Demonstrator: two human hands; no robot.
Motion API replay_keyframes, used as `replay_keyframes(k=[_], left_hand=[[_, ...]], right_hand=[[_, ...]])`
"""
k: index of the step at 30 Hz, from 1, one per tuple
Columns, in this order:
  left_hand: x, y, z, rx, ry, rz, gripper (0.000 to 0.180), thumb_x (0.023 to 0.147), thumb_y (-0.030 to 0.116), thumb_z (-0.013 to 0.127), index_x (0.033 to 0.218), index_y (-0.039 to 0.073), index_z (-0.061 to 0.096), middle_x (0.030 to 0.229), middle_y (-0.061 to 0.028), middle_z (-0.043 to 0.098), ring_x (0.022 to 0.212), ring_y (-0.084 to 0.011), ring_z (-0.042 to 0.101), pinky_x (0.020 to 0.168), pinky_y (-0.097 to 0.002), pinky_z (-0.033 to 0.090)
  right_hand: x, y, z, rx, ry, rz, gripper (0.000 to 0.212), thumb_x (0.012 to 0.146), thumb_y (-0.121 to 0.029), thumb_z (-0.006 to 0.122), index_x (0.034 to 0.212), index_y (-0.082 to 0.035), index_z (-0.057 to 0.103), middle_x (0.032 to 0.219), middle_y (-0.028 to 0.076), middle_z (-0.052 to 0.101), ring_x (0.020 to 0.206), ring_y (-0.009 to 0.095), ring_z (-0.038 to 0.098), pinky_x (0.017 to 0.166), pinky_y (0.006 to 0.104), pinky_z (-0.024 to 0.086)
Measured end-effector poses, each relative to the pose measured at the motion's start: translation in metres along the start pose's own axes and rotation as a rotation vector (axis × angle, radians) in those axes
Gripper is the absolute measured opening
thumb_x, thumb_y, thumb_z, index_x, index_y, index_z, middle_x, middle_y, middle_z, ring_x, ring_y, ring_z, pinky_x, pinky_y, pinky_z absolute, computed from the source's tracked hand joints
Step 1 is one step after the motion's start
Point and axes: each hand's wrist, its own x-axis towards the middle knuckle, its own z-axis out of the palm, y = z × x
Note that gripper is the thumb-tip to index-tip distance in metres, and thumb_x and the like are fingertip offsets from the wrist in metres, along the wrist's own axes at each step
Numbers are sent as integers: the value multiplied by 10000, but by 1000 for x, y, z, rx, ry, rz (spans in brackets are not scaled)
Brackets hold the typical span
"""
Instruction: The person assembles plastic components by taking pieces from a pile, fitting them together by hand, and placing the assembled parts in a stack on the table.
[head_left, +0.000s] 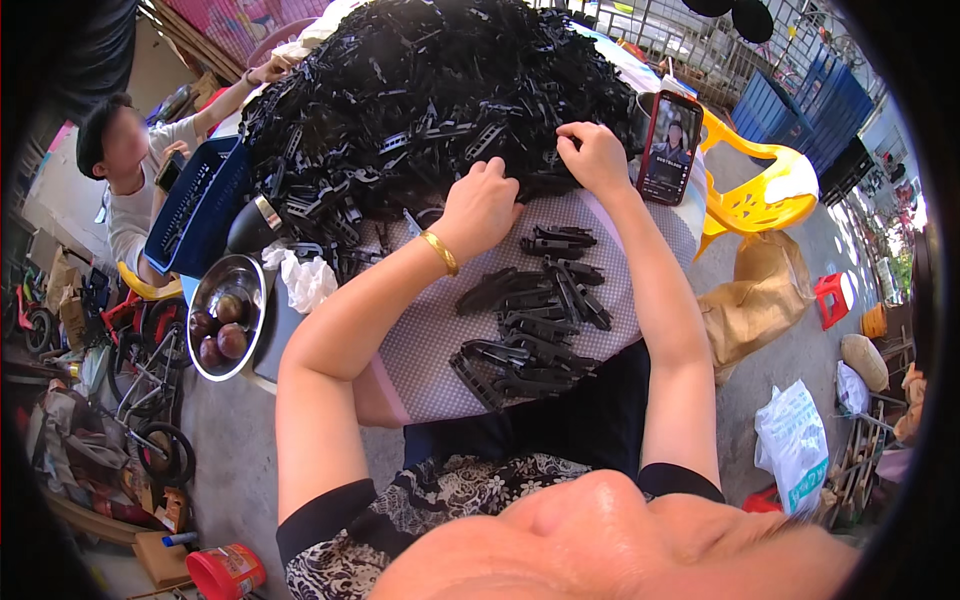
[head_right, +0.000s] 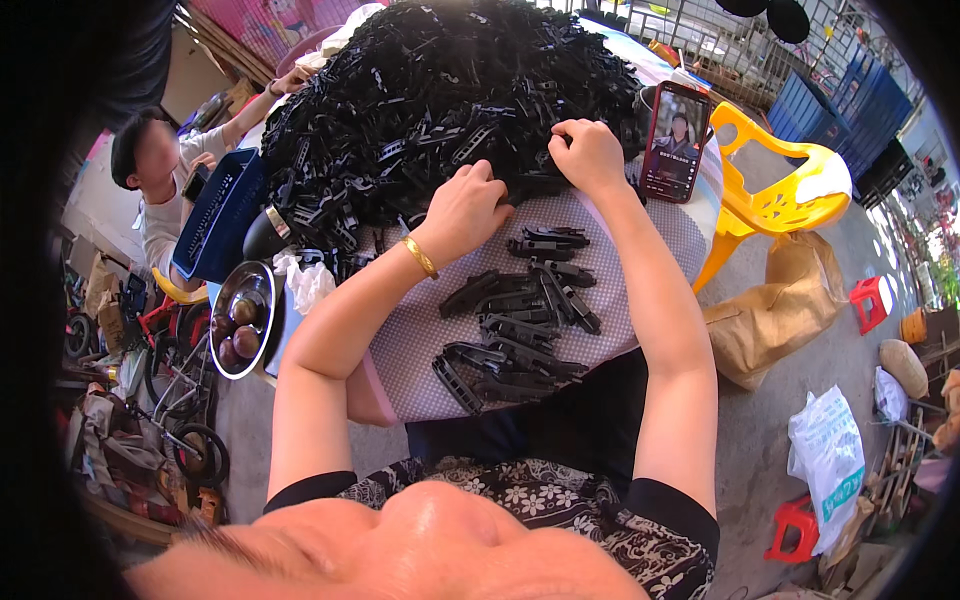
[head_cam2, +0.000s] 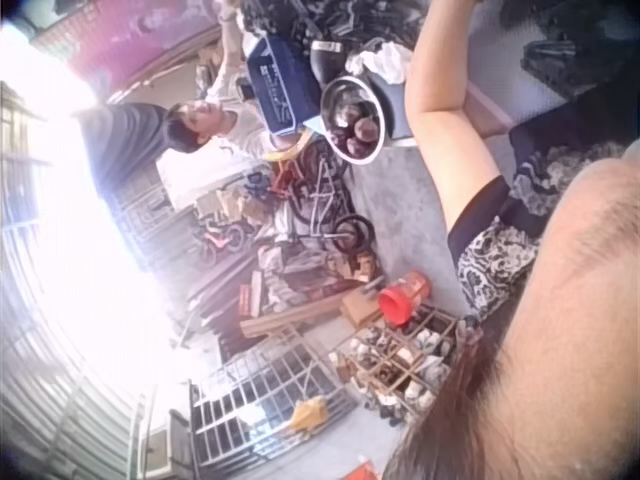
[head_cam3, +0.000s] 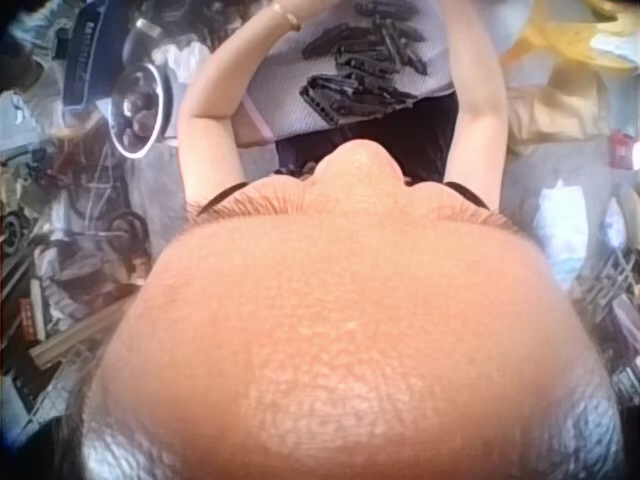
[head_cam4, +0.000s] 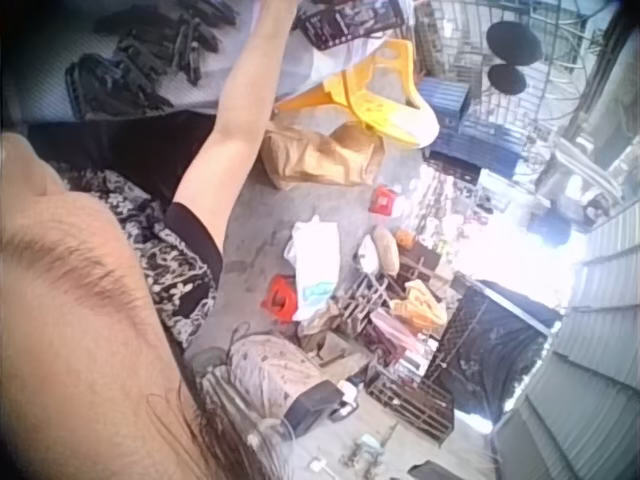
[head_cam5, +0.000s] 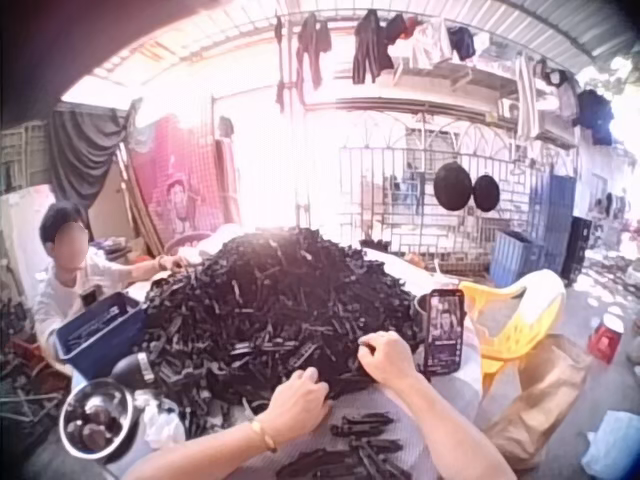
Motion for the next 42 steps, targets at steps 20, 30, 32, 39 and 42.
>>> replay_keyframes(k=[20,30,32,39,42], left_hand=[[18,-25,-8,-1651,-5,-593,291,964,159,414,1205,7,476,826,-92,604,632,-128,579,547,-221,483],[20,-18,-12,-1745,-54,-487,279,971,200,404,1126,-9,506,867,-114,614,668,-153,606,576,-240,509],[20,-14,-19,-1685,-20,-479,294,967,219,416,1111,-18,513,878,-119,618,681,-162,618,586,-242,516],[18,-8,-23,-1203,55,-315,268,865,178,617,1005,-48,585,818,-103,646,689,-139,647,622,-239,531],[17,-6,-26,-1009,108,-290,252,834,132,647,990,-60,599,757,-88,658,648,-113,643,599,-228,519]], right_hand=[[-15,-54,-26,1116,4,241,299,821,3,615,1114,-1,555,879,45,597,750,81,581,689,200,471],[-20,-52,-20,936,-37,201,148,816,-31,647,949,27,617,851,62,662,795,91,619,673,198,485],[-19,-52,-20,880,12,198,137,812,-35,652,932,25,627,823,55,664,760,87,623,672,192,483],[-22,-56,-26,794,-9,181,139,799,-70,676,912,5,642,793,41,667,741,83,619,653,199,482],[-22,-55,-27,667,-48,128,163,777,-98,699,906,-12,648,851,53,664,734,99,612,634,215,482]])
